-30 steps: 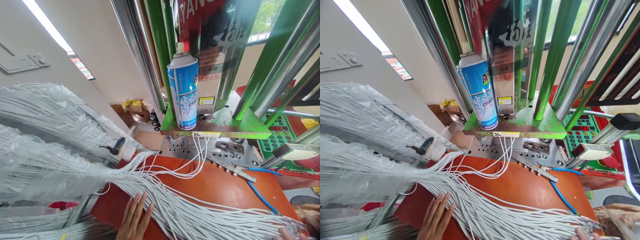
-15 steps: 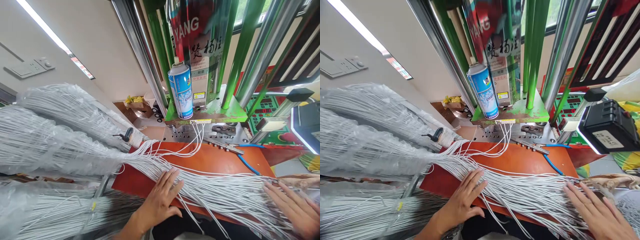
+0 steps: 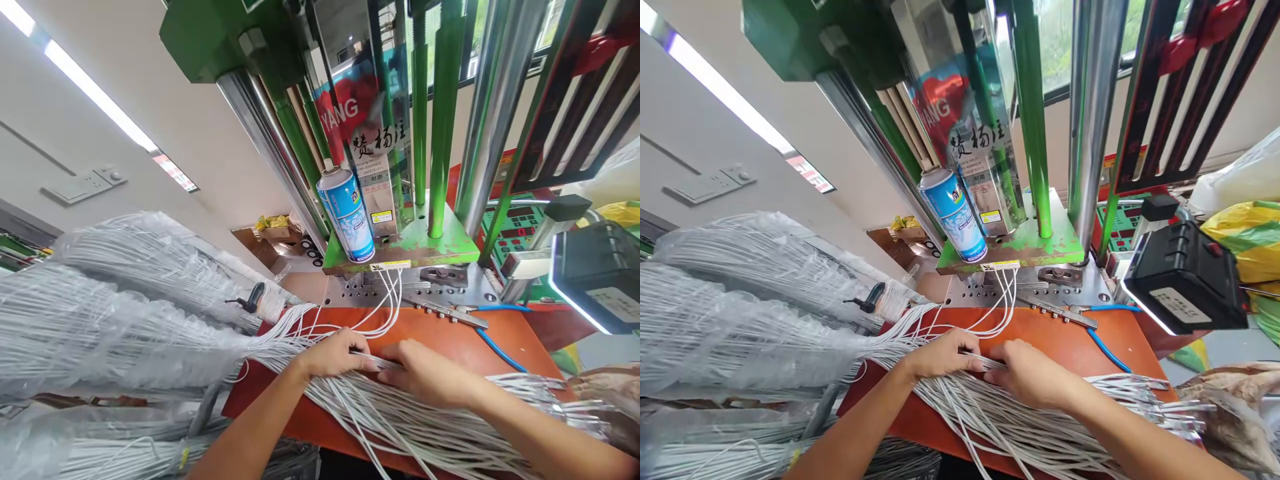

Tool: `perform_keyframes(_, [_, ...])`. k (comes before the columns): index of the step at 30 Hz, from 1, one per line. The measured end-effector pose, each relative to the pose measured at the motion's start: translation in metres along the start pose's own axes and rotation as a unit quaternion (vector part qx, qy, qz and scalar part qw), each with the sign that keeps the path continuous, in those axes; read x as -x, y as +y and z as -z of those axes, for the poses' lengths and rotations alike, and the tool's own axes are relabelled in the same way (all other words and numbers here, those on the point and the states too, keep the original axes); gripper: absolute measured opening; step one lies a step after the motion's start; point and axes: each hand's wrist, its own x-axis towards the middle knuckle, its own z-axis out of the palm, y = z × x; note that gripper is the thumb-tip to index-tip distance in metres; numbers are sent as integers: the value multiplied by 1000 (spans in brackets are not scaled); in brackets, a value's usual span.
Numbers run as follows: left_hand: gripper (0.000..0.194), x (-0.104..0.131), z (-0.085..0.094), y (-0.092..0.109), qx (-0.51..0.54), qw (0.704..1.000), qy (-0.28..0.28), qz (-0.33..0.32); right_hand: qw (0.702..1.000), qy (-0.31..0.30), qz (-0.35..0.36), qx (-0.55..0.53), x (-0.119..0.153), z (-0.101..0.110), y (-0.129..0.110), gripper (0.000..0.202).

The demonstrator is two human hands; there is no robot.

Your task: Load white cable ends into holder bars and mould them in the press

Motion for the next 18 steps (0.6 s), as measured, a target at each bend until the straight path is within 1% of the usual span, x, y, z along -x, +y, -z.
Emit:
perform_keyframes(2, [45, 0, -1, 3, 38, 999, -1, 24, 1000, -4, -3, -31, 3, 3, 13, 32])
perform_keyframes(3, [45, 0, -2, 5, 45, 998, -10, 40, 999, 2, -9, -39, 5, 4, 18, 34])
perform_keyframes(5, [42, 0, -4, 10, 34, 997, -30, 59, 999, 28, -20, -38, 9, 6, 20, 36])
perform_keyframes(7, [36, 0, -5, 16, -12, 999, -31, 35, 999, 44, -13, -26, 11, 6, 15, 38])
perform_keyframes(9, [28, -1, -5, 23, -74, 997, -9, -11, 999, 41, -5, 1, 13, 6, 6, 37])
perform_keyframes(11, [22, 0, -7, 31, -128, 991, 9, -47, 994, 46, -19, 99, 12, 5, -4, 25])
perform_keyframes(12, [21, 1, -7, 36, -152, 987, 14, -56, 984, 55, -35, 164, 12, 3, -8, 21])
perform_keyframes(13, [21, 2, -9, 42, -174, 983, 20, -63, 970, 66, -42, 228, 12, 0, -11, 21])
perform_keyframes(14, [21, 4, -10, 48, -191, 979, 28, -68, 955, 79, -32, 285, 12, -3, -14, 23])
perform_keyframes(16, [24, 9, -13, 62, -204, 974, 55, -84, 925, 120, 27, 359, 13, -10, -17, 21])
perform_keyframes(18, [41, 14, -18, 74, -193, 971, 88, -114, 894, 169, 88, 404, 17, -16, -20, 16])
